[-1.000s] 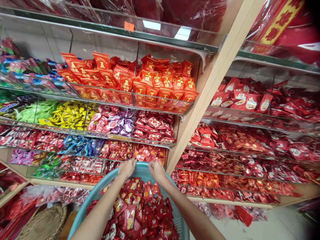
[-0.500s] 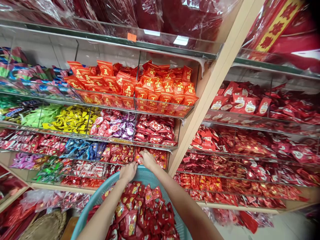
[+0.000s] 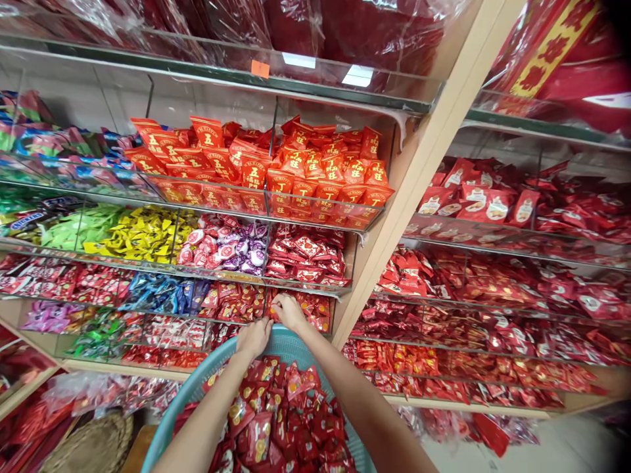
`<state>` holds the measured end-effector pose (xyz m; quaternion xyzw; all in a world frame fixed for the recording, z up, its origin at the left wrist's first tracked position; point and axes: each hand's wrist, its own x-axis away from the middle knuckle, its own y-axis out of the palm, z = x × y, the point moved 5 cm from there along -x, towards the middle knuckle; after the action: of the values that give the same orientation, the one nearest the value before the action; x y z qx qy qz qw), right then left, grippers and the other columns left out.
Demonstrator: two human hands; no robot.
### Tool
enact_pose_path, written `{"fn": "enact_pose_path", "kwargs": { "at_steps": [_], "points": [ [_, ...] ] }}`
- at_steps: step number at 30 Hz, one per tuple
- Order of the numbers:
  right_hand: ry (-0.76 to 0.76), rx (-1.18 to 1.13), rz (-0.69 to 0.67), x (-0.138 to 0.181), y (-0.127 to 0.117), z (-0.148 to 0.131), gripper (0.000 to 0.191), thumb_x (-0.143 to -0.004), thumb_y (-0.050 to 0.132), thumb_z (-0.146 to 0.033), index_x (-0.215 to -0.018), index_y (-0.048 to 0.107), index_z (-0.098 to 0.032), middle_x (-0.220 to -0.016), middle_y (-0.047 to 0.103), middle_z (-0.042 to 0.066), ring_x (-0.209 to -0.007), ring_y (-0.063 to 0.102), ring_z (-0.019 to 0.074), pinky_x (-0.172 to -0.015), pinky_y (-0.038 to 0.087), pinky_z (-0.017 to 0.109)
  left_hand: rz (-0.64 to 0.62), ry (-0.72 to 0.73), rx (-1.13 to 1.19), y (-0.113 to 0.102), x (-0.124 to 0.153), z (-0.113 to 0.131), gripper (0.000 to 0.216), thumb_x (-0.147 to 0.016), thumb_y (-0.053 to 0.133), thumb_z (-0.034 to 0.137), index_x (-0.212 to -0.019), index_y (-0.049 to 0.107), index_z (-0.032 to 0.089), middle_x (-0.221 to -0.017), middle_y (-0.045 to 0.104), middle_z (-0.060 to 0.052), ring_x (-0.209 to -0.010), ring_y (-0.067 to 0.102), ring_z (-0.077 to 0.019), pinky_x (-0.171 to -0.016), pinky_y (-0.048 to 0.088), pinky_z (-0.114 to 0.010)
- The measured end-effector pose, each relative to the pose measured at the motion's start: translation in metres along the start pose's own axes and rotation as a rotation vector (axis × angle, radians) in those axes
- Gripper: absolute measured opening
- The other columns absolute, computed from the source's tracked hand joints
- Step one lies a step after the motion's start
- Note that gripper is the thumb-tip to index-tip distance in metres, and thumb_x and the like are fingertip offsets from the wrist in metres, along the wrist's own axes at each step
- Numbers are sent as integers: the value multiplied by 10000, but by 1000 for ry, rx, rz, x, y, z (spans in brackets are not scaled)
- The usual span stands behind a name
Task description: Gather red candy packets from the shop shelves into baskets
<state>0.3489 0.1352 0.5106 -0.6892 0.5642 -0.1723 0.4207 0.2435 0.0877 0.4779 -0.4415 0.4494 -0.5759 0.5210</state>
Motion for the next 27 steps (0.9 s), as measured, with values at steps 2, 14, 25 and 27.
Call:
{"fn": "enact_pose_path", "kwargs": {
  "at_steps": [2, 14, 25, 27],
  "points": [
    [-43, -81, 74, 6, -8, -1, 120, -812, 471, -215, -805, 590, -205, -829, 579, 7, -742, 532, 113, -669, 392, 211, 10, 6, -2, 1, -1, 0, 490, -889, 140, 441, -1042, 557, 235, -938, 677, -99, -873, 627, -225, -755, 421, -341],
    [116, -643, 35, 80, -40, 21, 171, -780, 506, -357, -760, 521, -187, -555, 482, -57, -410, 470, 72, -408, 366, 183, 5, -1, 9, 1, -1, 1, 487, -884, 139, 454, -1015, 558, 242, -926, 681, -86, -861, 630, -217, -742, 419, -319],
    [437, -637, -361, 126, 5, 63, 115, -691, 605, -262, -664, 551, -164, -450, 513, -62, -370, 459, 59, -358, 304, 156, -12, -9, 31, 1, -1, 1, 502, -879, 143, 476, -1061, 554, 252, -953, 679, -86, -872, 627, -219, -756, 422, -329],
    [476, -669, -394, 130, 11, 64, 90, -682, 610, -236, -672, 554, -167, -460, 522, -59, -376, 470, 64, -356, 315, 158, -18, -17, 36, 1, -1, 0, 502, -879, 150, 476, -1072, 554, 249, -966, 675, -88, -888, 622, -217, -765, 419, -323]
  ]
}}
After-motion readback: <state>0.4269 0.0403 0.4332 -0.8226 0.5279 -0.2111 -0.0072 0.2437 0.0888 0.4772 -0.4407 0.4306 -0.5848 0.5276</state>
